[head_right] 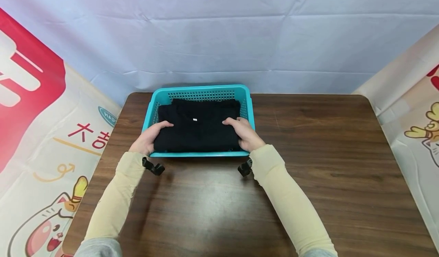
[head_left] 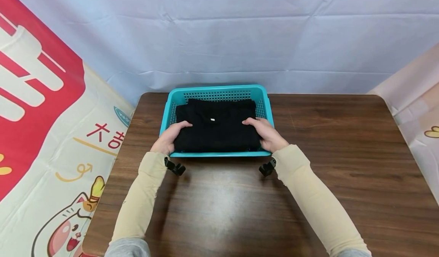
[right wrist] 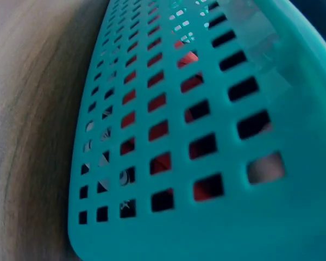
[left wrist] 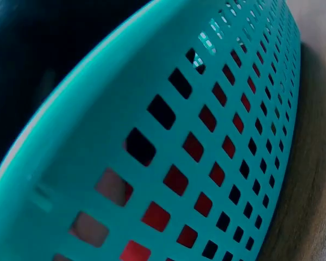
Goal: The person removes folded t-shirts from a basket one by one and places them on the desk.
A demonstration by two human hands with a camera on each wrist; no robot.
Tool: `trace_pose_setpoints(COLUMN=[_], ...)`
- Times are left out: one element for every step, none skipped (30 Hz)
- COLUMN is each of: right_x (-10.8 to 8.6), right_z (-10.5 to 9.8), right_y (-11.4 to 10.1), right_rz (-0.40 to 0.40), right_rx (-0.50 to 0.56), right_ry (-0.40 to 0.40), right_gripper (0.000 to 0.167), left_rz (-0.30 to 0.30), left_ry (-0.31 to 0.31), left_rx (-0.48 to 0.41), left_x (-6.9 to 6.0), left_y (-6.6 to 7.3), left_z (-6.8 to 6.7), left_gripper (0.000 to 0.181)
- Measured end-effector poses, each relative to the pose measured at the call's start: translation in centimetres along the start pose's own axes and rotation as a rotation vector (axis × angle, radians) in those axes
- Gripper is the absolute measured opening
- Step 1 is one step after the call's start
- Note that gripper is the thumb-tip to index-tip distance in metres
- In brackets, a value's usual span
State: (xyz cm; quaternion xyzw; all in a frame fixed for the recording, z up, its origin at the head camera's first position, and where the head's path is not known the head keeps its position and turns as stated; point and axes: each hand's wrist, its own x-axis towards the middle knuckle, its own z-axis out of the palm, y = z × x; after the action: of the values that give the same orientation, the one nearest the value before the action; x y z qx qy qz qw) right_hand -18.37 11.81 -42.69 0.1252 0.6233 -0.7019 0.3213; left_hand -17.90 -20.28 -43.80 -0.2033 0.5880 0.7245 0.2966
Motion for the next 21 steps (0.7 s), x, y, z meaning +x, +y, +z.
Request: trace_pose_setpoints(right_x=[-0.01,0.01,0.03,0.06,0.07,0.10,0.15,0.16,0.17,0.21,0.26,0.32,0.38,0.40,0.43,0.48,0.50,0.51,0.53,0.56,0.55], right_z=[-0.07,-0.15,-0.20,-0.24,-0.25,-0.25,-0.23,-0.21,-0.18,-0.15,-0.13,-0.11,-0.10,-0.10,-0.08,-0.07,-0.06,-0.04,-0.02,0.01,0.04], right_y=[-0.03,-0.06,-0.06,-0.07,-0.09,-0.10,-0.11,-0.11,-0.10,-0.09,-0.06,-0.03,0.03,0.06,0.09,0.14,0.19,0.23,0.28,0.33,0.36], right_rz=[0.000,0.002,0.004,0.010,0.014,0.018,0.020,0.025,0.035,0.038,0.039,0.037,0.033,0.030,0.026,0.016,0.006,-0.002,-0.012,-0.023,-0.034], right_rx=[0.007,0.010,0.021,0.025,0.012,0.008,0.003,-0.006,-0.025,-0.038,-0.045,-0.052,-0.052,-0.071,-0.085,-0.094,-0.113,-0.127,-0.137,-0.148,-0.160], right_ry=[-0.013,-0.023,-0.029,-0.026,-0.027,-0.031,-0.038,-0.037,-0.030,-0.035,-0.043,-0.053,-0.064,-0.068,-0.073,-0.085,-0.094,-0.104,-0.113,-0.124,-0.133], right_gripper=[0.084,0.082,0.081,0.081,0.083,0.085,0.087,0.091,0.094,0.096,0.097,0.097,0.098,0.097,0.097,0.096,0.094,0.093,0.092,0.091,0.091], left_rz=[0.004,0.009,0.013,0.015,0.012,0.012,0.012,0.013,0.015,0.018,0.018,0.019,0.014,0.009,0.000,-0.013,-0.028,-0.042,-0.056,-0.065,-0.072], left_ry=[-0.008,-0.019,-0.029,-0.041,-0.052,-0.058,-0.060,-0.061,-0.058,-0.053,-0.048,-0.043,-0.040,-0.043,-0.045,-0.050,-0.055,-0.058,-0.060,-0.055,-0.048], left_rx=[0.014,0.023,0.032,0.035,0.033,0.032,0.030,0.029,0.032,0.035,0.039,0.044,0.043,0.043,0.043,0.037,0.031,0.025,0.018,0.017,0.012], left_x=[0.00,0.02,0.05,0.08,0.11,0.14,0.17,0.20,0.24,0.28,0.31,0.35,0.39,0.43,0.45,0.45,0.46,0.45,0.44,0.43,0.42], left_y=[-0.01,-0.02,-0.02,-0.02,-0.01,0.02,0.05,0.08,0.13,0.17,0.22,0.26,0.30,0.31,0.32,0.33,0.32,0.32,0.31,0.31,0.32], left_z=[0.03,0.04,0.05,0.05,0.04,0.04,0.02,-0.01,-0.04,-0.07,-0.09,-0.10,-0.13,-0.16,-0.17,-0.18,-0.20,-0.21,-0.22,-0.22,-0.21], left_gripper=[0.019,0.017,0.015,0.014,0.012,0.012,0.011,0.011,0.011,0.011,0.011,0.013,0.014,0.015,0.016,0.016,0.017,0.017,0.018,0.019,0.019])
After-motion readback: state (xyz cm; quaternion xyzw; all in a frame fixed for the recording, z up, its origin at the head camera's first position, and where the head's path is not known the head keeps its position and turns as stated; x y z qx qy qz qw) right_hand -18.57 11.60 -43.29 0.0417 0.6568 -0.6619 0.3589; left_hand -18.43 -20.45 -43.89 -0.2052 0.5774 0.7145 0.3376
